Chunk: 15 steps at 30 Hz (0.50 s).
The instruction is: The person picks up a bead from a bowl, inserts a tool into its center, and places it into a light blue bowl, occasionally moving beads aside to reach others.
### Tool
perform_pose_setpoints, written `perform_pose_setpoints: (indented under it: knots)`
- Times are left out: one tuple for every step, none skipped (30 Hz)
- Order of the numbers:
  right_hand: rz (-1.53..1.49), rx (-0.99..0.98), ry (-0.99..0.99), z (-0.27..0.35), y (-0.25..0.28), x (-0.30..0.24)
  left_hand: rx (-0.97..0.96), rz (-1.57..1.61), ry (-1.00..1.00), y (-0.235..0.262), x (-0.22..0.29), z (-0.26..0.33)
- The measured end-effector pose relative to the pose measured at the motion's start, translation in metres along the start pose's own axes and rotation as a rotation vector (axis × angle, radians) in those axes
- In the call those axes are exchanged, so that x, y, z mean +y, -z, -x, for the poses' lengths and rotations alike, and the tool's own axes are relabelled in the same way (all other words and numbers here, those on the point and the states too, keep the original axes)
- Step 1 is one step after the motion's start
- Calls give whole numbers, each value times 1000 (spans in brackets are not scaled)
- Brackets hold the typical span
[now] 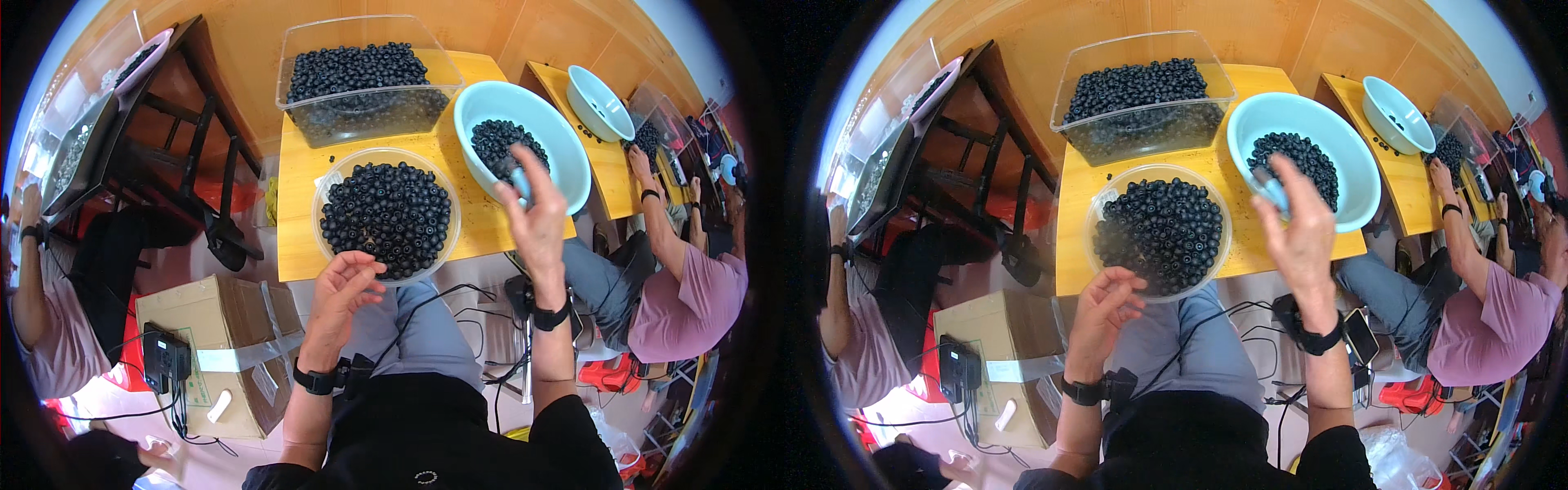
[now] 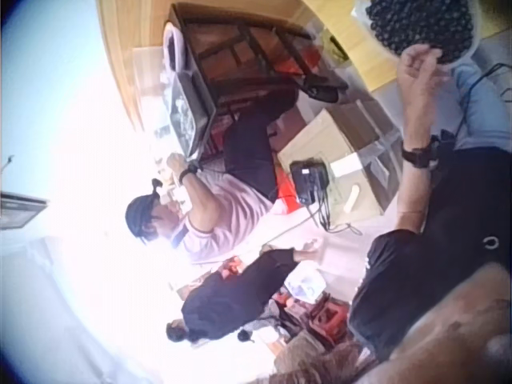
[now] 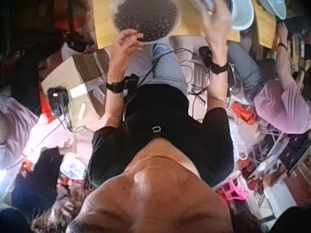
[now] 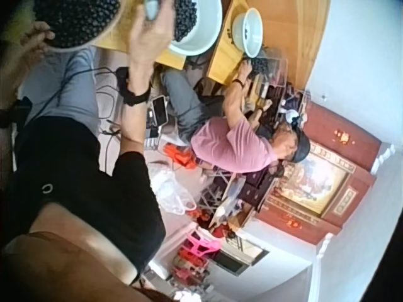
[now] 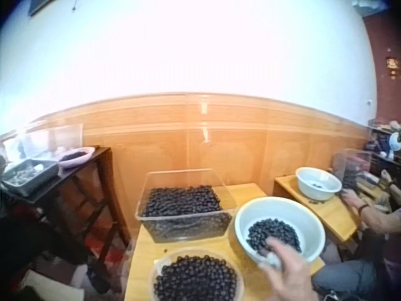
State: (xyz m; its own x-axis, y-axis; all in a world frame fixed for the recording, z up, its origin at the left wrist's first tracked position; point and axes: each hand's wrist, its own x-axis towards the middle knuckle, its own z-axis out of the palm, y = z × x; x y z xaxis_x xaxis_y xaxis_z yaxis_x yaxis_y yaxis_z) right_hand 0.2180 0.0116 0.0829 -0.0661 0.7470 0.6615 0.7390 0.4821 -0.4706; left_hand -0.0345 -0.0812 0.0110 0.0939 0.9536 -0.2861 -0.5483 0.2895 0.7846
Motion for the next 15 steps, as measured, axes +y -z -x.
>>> perform_pose_setpoints:
  knots:
    - [-81, 18, -139, -4, 5, -10, 11, 1, -4, 5, 1, 0]
    - [-89, 33, -130, -2, 4, -9, 56, -49, -45, 10, 1, 0]
    - [-99, 46, -120, 2, 4, -9, 105, -101, -85, 14, 1, 0]
    - [-74, -4, -95, 13, -2, -6, 112, -101, -86, 17, 1, -1]
    - [-49, -55, -71, 27, -8, -2, 129, -153, -129, 18, 1, -2]
    - [-64, -178, -234, 41, -11, -9, 141, -204, -169, 19, 0, -6]
    - [-68, -169, -182, 57, -21, -6, 146, -206, -168, 19, 1, -7]
    - [-116, -240, -271, 68, -25, -7, 149, -284, -206, 17, 1, -10]
    - [-122, -243, -272, 77, -30, -9, 154, -363, -243, 15, 1, -12]
    - [-156, -256, -328, 86, -32, -11, 153, -363, -241, 13, 1, -17]
    - [-190, -268, -384, 91, -34, -14, 132, -537, -294, 10, 1, -22]
    - [-232, -323, -520, 93, -34, -21, 112, -713, -348, 7, 1, -27]
    - [-233, -320, -518, 97, -38, -23, 111, -714, -351, 3, 0, -34]
    - [-319, -307, -563, 101, -46, -23, 73, -883, -349, -2, -3, -41]
    - [-403, -293, -609, 104, -51, -24, 32, -1052, -345, -6, -7, -47]
